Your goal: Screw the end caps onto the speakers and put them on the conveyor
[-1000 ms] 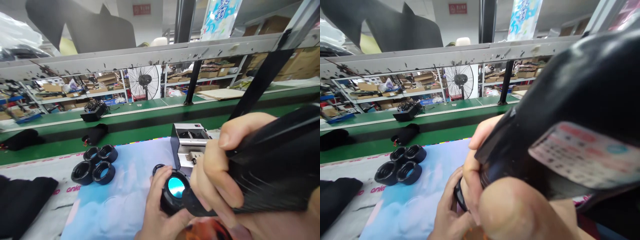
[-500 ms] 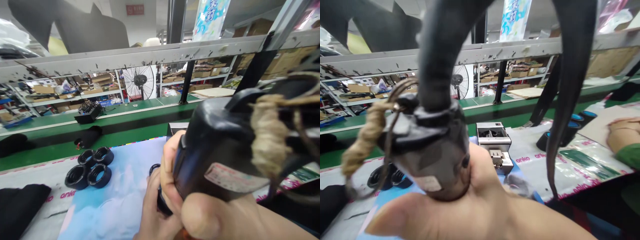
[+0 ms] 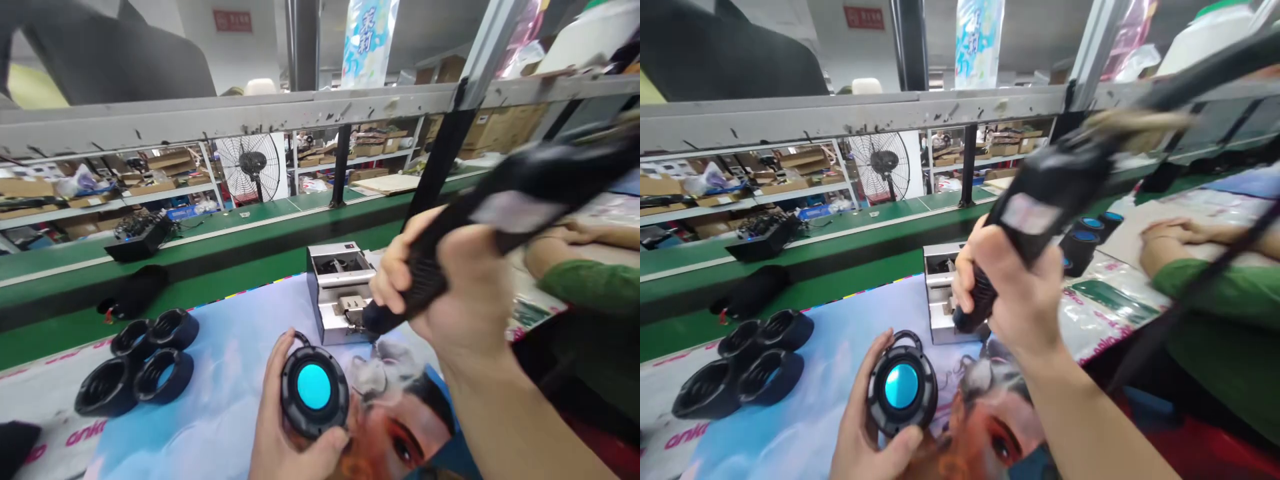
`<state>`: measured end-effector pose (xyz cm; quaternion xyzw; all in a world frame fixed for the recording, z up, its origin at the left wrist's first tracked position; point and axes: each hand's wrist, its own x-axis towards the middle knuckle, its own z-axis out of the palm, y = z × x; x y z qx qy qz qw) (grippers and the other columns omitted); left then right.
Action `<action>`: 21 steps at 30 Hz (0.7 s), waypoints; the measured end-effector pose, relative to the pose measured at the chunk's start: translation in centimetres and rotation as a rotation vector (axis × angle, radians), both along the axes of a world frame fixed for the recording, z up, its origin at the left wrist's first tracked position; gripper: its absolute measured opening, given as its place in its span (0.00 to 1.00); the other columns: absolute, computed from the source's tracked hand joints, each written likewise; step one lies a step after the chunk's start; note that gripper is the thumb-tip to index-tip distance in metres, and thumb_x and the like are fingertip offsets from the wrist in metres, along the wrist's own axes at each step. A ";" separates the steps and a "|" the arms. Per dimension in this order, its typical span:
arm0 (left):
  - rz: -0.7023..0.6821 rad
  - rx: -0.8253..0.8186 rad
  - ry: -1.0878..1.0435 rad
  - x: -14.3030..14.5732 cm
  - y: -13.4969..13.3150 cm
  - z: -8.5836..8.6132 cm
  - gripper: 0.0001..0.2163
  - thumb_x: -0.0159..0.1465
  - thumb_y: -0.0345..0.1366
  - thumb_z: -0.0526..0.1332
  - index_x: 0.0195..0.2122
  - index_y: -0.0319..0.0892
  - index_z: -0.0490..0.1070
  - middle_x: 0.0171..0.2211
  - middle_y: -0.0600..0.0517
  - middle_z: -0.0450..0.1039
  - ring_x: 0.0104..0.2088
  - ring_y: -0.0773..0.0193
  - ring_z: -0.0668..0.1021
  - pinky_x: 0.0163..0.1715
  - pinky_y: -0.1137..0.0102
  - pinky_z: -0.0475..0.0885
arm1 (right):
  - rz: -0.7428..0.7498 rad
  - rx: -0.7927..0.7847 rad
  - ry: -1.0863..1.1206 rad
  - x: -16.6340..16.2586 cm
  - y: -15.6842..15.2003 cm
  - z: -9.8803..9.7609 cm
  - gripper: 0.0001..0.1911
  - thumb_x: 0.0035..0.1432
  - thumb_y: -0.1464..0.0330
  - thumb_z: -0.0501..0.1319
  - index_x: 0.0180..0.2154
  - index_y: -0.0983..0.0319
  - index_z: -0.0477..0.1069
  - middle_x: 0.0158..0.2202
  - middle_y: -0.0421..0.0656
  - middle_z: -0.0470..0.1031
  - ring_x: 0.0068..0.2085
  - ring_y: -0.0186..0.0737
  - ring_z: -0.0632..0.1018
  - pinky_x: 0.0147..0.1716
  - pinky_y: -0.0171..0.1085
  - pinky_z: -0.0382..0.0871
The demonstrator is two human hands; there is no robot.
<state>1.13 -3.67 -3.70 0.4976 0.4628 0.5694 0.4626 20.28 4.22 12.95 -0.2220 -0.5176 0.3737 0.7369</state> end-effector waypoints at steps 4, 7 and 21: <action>-0.012 -0.111 -0.068 0.3 0.2 0.9 0.44 0.48 0.38 0.79 0.68 0.45 0.71 0.68 0.41 0.77 0.67 0.38 0.81 0.60 0.62 0.84 | -0.101 -0.100 -0.003 1.3 3.6 -3.8 0.34 0.51 0.37 0.77 0.31 0.60 0.72 0.17 0.35 0.70 0.12 0.34 0.69 0.10 0.31 0.59; 0.006 -0.123 -0.099 0.4 0.4 1.0 0.44 0.47 0.53 0.82 0.65 0.46 0.73 0.65 0.42 0.79 0.62 0.42 0.85 0.57 0.65 0.85 | -0.113 -0.118 0.004 1.2 4.9 -5.6 0.37 0.51 0.32 0.72 0.30 0.59 0.70 0.17 0.36 0.70 0.12 0.35 0.70 0.10 0.32 0.60; 0.011 -0.172 -0.153 0.7 0.6 1.7 0.50 0.38 0.56 0.85 0.63 0.45 0.72 0.55 0.43 0.83 0.54 0.42 0.87 0.53 0.62 0.85 | -0.012 -0.225 0.008 0.7 3.1 -4.1 0.37 0.46 0.32 0.75 0.31 0.59 0.72 0.16 0.36 0.70 0.11 0.35 0.68 0.10 0.33 0.60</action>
